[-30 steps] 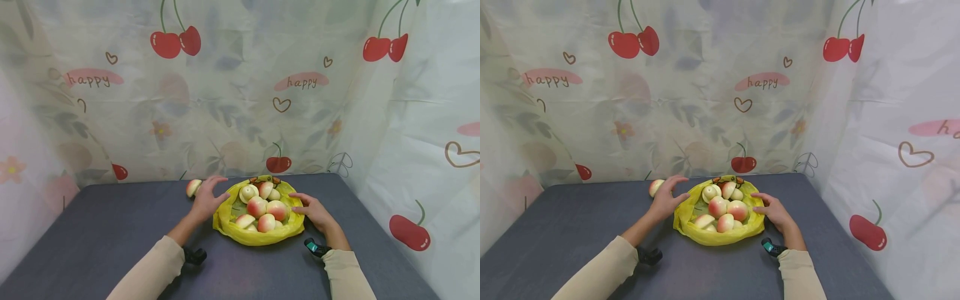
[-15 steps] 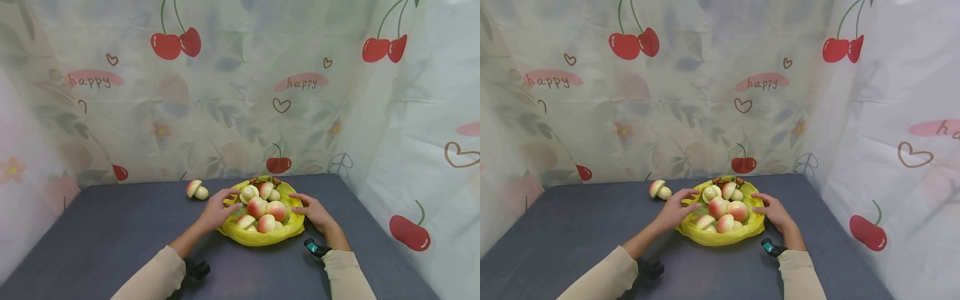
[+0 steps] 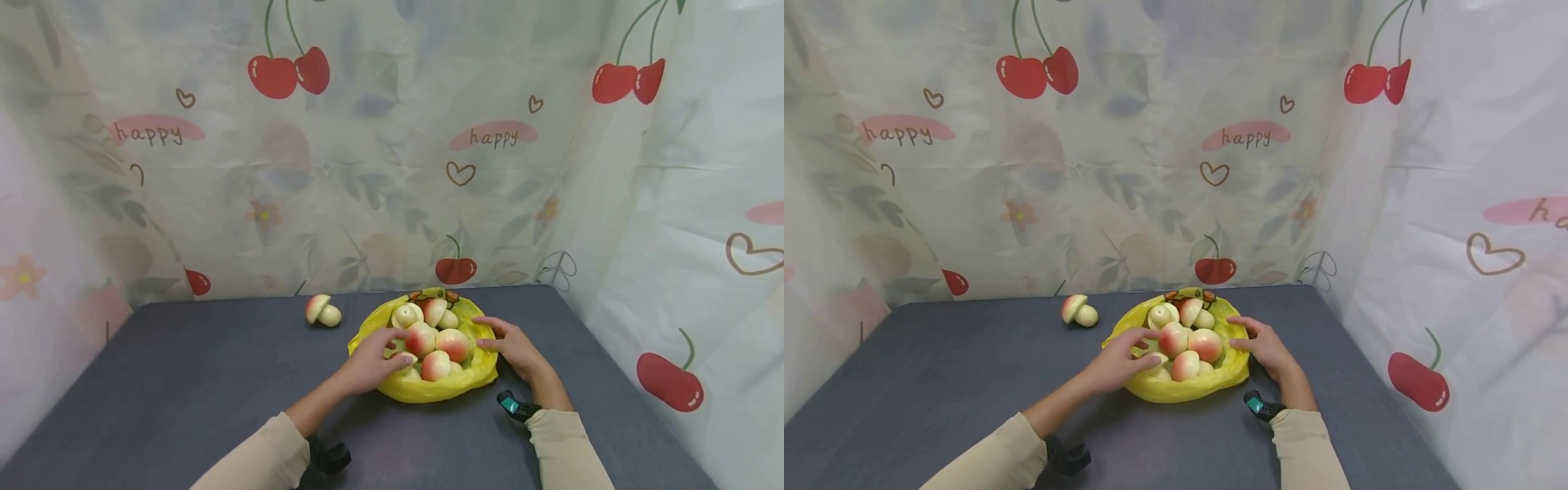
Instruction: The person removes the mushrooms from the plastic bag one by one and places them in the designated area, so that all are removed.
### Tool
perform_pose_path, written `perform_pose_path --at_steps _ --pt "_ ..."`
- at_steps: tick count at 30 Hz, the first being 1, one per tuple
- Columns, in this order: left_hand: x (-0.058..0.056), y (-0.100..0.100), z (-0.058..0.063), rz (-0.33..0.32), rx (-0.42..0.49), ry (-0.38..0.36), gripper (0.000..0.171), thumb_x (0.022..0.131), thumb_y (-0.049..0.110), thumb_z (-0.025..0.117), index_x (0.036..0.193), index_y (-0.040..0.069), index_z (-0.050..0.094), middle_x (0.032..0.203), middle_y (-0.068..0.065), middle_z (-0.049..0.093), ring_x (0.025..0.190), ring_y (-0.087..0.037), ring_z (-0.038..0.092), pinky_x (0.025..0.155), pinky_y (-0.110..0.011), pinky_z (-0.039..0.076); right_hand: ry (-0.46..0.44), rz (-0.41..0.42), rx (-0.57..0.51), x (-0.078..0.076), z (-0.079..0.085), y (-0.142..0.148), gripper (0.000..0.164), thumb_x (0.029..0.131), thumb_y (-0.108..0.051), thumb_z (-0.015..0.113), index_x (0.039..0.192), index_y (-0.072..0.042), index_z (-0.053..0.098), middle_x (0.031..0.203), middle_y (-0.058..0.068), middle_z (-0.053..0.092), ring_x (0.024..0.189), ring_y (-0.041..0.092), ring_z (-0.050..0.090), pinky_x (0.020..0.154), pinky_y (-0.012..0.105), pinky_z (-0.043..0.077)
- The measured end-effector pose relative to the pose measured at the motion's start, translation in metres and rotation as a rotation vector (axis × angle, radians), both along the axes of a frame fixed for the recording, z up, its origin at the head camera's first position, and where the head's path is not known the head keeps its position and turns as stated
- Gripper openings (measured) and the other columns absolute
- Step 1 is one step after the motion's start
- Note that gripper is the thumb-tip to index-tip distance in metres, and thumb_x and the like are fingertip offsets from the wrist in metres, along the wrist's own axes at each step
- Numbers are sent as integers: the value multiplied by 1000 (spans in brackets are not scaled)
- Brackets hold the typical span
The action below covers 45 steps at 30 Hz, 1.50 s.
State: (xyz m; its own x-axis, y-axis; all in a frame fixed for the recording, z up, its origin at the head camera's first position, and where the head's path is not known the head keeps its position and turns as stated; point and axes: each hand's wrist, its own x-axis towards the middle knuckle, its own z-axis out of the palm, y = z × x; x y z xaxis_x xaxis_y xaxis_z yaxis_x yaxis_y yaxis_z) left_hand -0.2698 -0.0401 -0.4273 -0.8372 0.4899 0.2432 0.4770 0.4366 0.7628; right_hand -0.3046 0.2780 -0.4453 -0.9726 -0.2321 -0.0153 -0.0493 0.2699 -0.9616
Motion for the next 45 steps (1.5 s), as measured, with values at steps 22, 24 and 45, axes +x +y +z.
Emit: perform_pose_path --at_steps 22,24,45 --pt "8 -3 -10 -88 -153 131 52 87 28 75 132 8 58 130 -5 56 122 -21 48 104 -42 37 6 -33 34 -10 -13 4 55 93 -14 67 142 -1 46 152 24 30 135 39 32 102 45 41" --pt "8 -5 -11 -104 -162 129 53 87 28 75 133 8 57 131 -4 56 123 -21 48 104 -42 37 -1 -33 36 -11 -13 4 54 93 -13 66 142 0 46 152 25 30 134 40 32 102 45 42" --pt "4 -11 -20 -143 -115 48 55 87 23 75 137 13 54 134 1 54 122 -17 50 101 -39 41 -7 -38 47 -12 -19 4 55 92 -17 68 141 -3 49 151 22 32 133 38 35 98 38 45"
